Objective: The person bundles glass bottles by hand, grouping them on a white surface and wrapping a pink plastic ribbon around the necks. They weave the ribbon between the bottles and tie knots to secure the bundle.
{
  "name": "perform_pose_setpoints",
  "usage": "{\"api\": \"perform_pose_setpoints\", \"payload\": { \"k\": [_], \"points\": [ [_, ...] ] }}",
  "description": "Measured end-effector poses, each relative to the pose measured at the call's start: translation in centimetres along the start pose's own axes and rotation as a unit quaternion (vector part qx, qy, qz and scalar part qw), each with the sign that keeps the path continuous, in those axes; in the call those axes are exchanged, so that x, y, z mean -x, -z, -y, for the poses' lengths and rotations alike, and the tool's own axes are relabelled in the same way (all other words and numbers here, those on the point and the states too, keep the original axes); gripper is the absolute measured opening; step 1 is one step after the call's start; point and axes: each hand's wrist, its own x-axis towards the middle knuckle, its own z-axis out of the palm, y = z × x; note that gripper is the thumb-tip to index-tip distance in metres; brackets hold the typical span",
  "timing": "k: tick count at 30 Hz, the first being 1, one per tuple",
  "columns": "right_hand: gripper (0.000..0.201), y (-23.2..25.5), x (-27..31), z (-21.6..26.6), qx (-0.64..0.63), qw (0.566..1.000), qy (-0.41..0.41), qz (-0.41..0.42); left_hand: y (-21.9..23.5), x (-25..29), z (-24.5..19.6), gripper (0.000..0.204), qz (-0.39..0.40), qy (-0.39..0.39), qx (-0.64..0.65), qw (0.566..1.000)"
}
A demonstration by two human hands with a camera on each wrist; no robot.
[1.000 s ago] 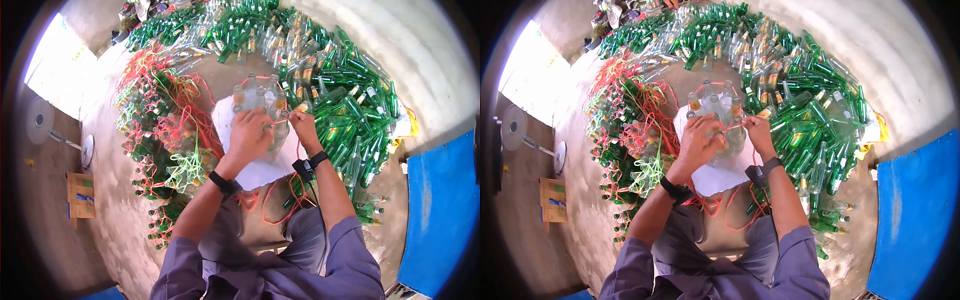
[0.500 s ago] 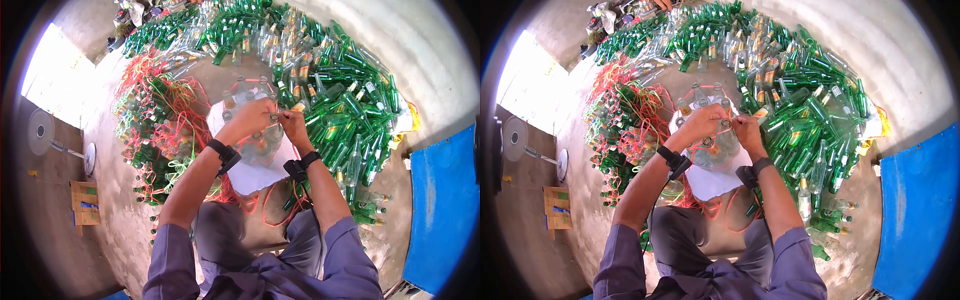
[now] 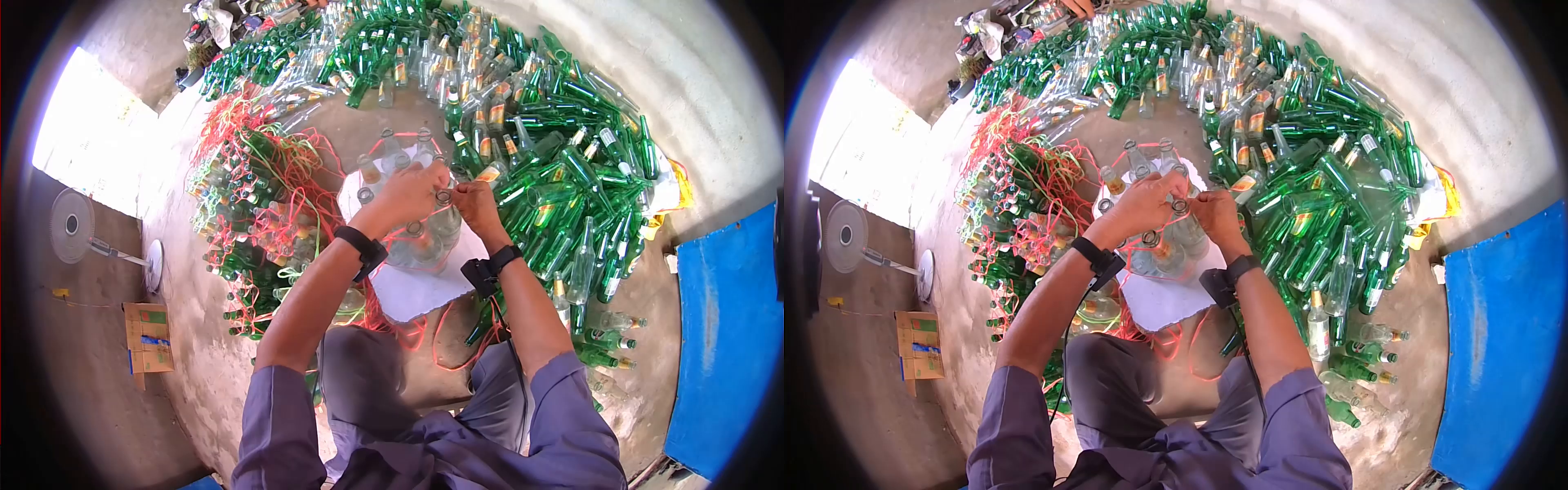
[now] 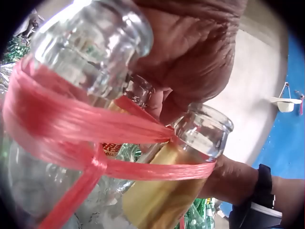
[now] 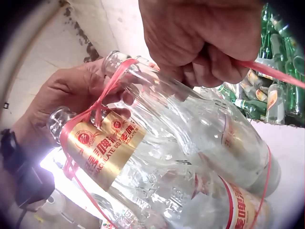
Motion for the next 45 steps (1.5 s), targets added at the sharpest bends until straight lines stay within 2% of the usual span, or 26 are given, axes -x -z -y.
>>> {"api": "perform_pose_setpoints", "payload": {
  "k": [5,11,15,18,23,29,33,38,41,45],
  "points": [
    [0.032,0.0,-0.5,-1.3,-0.008,0.999,0.042,0.003,0.6,0.6,-1.4,0.027,-0.049,-0.019,-0.079,0.995],
    [0.034,0.4,-0.7,-1.4,-0.014,0.998,0.052,0.026,1.4,1.2,-3.7,0.026,-0.060,0.018,-0.181,0.981],
    [0.034,0.8,-0.6,-0.6,-0.026,0.998,0.012,0.048,1.1,1.9,-3.6,0.021,-0.082,0.035,-0.174,0.981],
    [0.031,1.0,-0.7,-0.2,-0.022,0.998,0.029,0.053,1.3,2.9,-4.0,0.015,-0.113,0.027,-0.157,0.981],
    [0.027,0.8,-0.6,1.2,-0.013,0.998,0.017,0.063,2.6,5.2,-3.7,0.015,-0.129,0.143,-0.086,0.978],
    [0.023,1.0,-0.5,1.9,0.000,0.998,0.002,0.064,3.3,5.3,-3.5,0.017,-0.109,0.219,-0.065,0.968],
    [0.022,1.1,-0.5,1.7,-0.004,0.998,0.005,0.067,3.7,5.7,-3.3,0.016,-0.106,0.214,-0.046,0.970],
    [0.022,1.0,-0.5,2.0,-0.022,0.997,-0.019,0.076,3.0,4.9,-0.5,0.012,-0.166,0.162,-0.002,0.973],
    [0.021,0.9,-0.8,1.4,-0.023,0.997,-0.023,0.076,2.9,4.5,0.0,0.013,-0.170,0.150,0.007,0.974],
    [0.021,0.7,-0.6,1.8,-0.038,0.996,-0.056,0.062,2.9,3.9,0.1,0.014,-0.117,0.181,-0.026,0.976]
  ]
}}
